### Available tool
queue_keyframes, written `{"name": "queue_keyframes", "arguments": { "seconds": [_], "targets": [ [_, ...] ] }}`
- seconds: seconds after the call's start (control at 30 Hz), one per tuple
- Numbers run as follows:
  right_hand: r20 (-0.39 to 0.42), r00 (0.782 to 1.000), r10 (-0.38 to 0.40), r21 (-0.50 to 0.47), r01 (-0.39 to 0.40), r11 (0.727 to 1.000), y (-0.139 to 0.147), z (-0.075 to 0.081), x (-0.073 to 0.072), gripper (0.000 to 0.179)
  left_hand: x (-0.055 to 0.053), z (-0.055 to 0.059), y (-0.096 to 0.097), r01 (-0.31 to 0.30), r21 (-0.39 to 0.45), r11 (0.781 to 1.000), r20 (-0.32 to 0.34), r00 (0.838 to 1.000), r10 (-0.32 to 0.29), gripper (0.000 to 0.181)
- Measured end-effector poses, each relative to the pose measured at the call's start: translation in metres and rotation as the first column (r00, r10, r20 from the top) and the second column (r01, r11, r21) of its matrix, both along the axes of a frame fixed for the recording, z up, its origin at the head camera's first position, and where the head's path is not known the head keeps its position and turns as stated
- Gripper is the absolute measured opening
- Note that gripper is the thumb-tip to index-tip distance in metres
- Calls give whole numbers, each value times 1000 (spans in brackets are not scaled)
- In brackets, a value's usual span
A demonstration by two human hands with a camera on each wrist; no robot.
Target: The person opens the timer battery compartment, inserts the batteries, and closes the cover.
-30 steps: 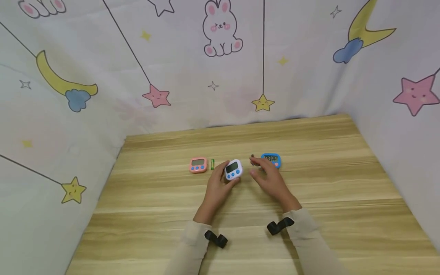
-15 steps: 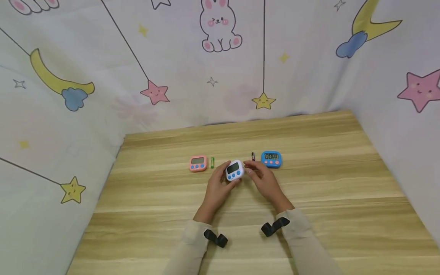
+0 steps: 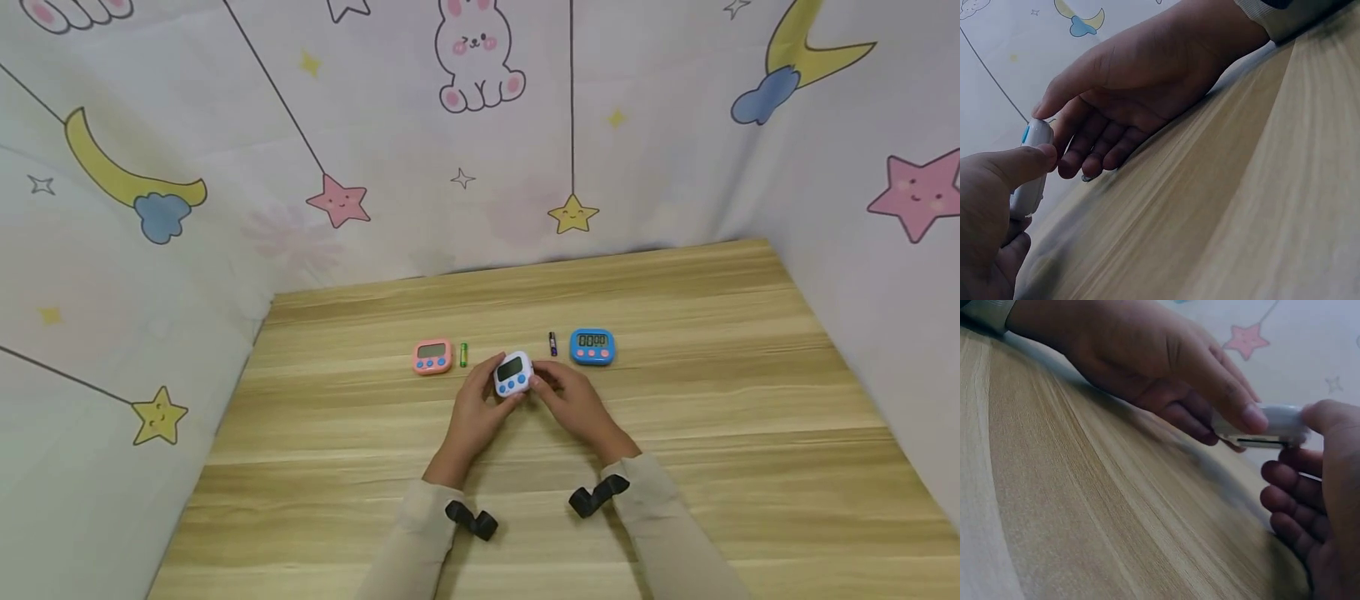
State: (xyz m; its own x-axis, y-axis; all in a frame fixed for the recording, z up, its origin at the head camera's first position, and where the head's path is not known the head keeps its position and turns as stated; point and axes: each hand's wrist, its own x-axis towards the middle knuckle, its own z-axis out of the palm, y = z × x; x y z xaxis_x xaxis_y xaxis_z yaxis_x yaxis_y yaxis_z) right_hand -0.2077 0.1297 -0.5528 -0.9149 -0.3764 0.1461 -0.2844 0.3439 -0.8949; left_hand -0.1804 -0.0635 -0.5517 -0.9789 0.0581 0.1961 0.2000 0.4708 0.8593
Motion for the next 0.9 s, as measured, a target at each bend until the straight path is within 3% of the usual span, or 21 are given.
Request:
{"name": "queue_keyframes", "arguments": {
  "seconds": [0.33, 0.73, 0.9],
  "targets": [
    [-21, 1000, -12, 89, 14, 996, -1, 2, 1, 46, 0, -1, 0, 7, 29, 1000, -7, 1000, -7, 67],
    [-29, 998, -56, 55, 58, 997, 0, 5, 0, 43, -1, -2, 1, 46, 198, 979, -12, 999, -45, 59],
    [-34, 998, -48, 9, 49, 999, -1, 3, -1, 42, -2, -3, -1, 46, 207, 977, -32, 999, -40, 48]
  ]
}}
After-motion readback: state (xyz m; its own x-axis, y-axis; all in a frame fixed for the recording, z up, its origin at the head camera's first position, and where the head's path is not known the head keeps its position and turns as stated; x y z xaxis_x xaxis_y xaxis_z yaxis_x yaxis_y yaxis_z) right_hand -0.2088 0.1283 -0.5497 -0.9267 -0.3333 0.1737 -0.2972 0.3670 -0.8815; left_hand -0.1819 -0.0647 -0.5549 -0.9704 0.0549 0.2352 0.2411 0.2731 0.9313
